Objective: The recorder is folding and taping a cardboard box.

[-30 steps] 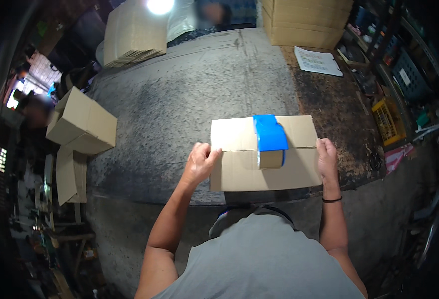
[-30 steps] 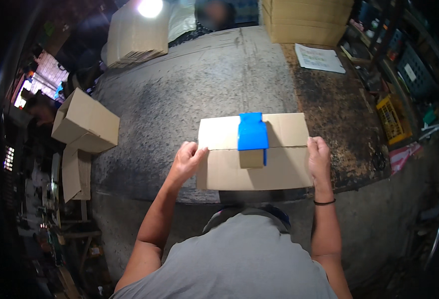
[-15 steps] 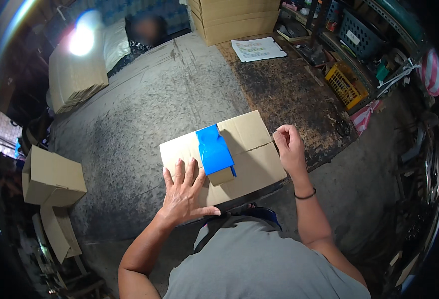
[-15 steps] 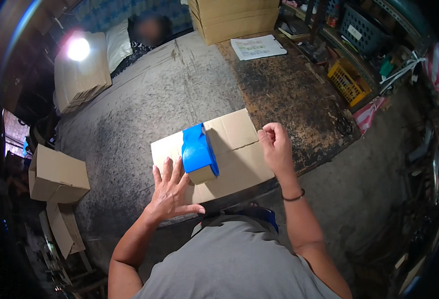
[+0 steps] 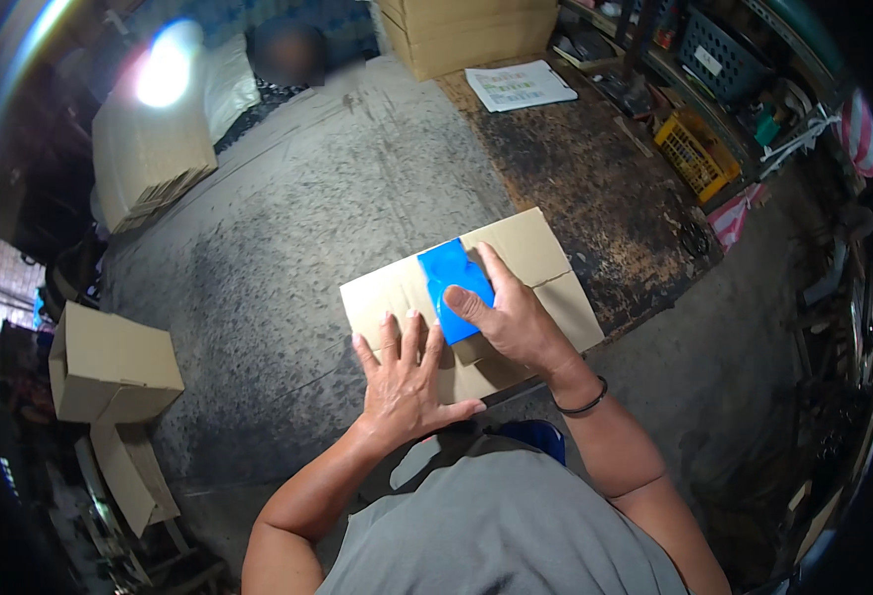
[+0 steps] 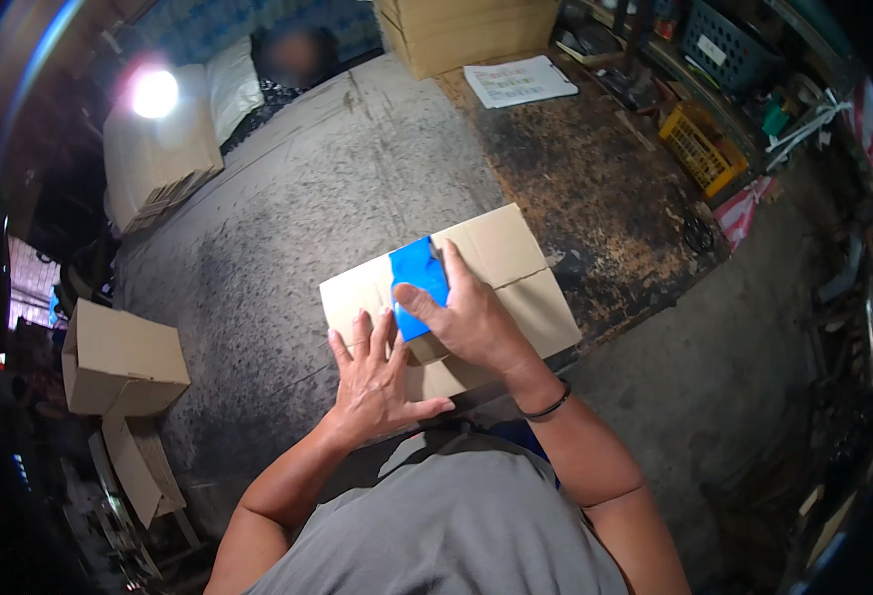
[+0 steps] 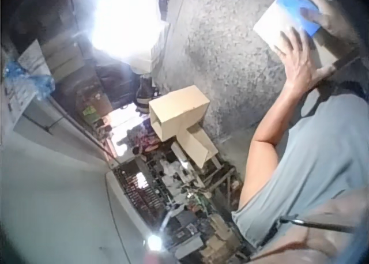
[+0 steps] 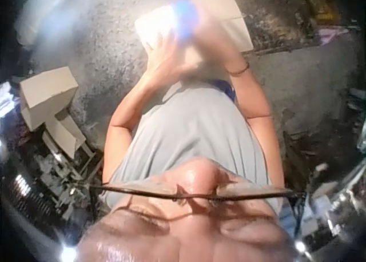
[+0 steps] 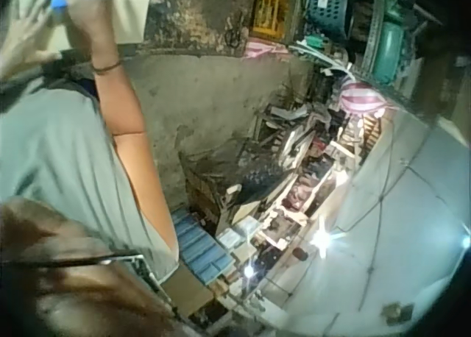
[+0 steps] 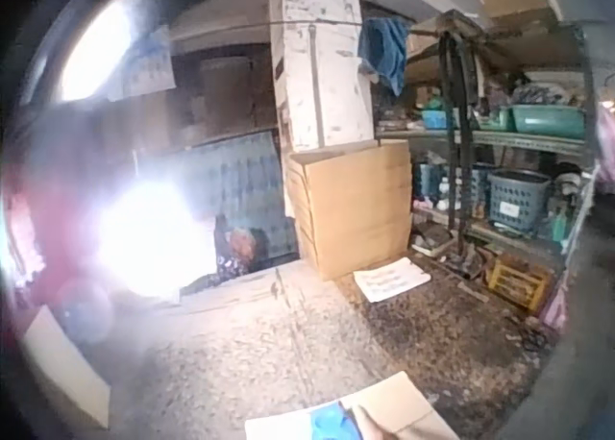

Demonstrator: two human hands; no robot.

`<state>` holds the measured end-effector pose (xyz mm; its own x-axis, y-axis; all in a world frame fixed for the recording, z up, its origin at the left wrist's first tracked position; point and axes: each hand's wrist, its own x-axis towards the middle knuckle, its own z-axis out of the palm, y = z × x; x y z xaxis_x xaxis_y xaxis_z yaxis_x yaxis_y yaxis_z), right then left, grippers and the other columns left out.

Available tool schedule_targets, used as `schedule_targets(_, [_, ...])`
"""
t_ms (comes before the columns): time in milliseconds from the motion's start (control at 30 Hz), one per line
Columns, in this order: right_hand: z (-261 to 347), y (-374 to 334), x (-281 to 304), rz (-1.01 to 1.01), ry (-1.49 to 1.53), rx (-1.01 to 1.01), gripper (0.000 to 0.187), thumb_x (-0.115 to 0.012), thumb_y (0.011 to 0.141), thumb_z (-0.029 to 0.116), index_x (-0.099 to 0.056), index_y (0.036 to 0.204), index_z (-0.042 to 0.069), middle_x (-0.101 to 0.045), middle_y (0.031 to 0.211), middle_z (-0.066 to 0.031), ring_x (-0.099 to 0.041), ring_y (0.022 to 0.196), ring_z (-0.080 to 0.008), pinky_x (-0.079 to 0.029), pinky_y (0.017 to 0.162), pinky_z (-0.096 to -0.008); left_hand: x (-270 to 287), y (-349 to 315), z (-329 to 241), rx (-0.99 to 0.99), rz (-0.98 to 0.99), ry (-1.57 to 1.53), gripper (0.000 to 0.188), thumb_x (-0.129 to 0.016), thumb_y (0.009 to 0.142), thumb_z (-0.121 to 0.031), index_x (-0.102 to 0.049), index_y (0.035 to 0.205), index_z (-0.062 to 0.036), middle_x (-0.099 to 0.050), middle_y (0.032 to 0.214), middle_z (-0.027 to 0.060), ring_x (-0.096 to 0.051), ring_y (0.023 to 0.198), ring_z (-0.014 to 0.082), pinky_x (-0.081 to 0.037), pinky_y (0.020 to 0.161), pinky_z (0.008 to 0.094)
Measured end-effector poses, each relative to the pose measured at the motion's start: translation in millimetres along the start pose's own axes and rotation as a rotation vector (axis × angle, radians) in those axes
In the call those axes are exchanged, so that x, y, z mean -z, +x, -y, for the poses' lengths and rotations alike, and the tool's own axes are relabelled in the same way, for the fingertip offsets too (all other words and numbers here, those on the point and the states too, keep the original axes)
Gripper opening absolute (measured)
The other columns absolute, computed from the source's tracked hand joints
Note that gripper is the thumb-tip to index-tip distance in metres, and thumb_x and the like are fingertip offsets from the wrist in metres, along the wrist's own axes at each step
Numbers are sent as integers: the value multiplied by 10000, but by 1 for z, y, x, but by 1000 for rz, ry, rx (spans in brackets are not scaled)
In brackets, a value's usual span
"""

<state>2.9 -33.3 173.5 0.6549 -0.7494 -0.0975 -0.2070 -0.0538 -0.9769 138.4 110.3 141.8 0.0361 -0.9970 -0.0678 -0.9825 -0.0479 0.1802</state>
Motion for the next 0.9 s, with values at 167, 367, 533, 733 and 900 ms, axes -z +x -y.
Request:
schedule_targets(167, [-11,-17,-11,-9,374,-34,729,-651,893,210,-286,1445,-96,-512,1338,-233,-509,1222,-262,-422,1017,-350,-13,1,-2,1,-72,33,1128,-577,657,-826,-360,1468,-74,-316,1481,266,-219,1381,539,-157,972,805])
schedule_targets(367, [-23,-86,-11,-178,12,93,744,-652,870,226,-302,1446,-89,-547,1302,-271,-560,1193,-285,-441,993,-361,-21,2,-3,36,-99,107,1134,-612,627,-816,-344,1486,-127,-290,1508,222,-214,1400,507,-171,995,785])
schedule_targets(533, [-24,-187,-14,-177,61,55,747,-659,867,229,-304,1472,-29,-589,1253,-268,-603,1153,-309,-466,961,-373,-25,2,0,60,-118,107,1108,-638,619,-799,-353,1481,-163,-292,1517,186,-207,1415,483,-162,1020,779])
schedule_targets(733, [-49,-237,-18,-168,140,40,749,-667,870,199,-292,1500,41,-601,1254,-244,-627,1100,-292,-479,945,-378,-18,3,-9,82,-98,103,1111,-664,609,-792,-373,1475,-160,-321,1513,190,-234,1407,487,-170,1039,764])
schedule_targets(900, [-66,-239,-24,-175,141,30,751,-665,872,191,-287,1504,43,-608,1241,-239,-628,1093,-276,-482,939,-365,-17,0,-10,86,-103,111,1111,-663,601,-809,-404,1460,-154,-330,1513,201,-272,1386,504,-195,1036,759])
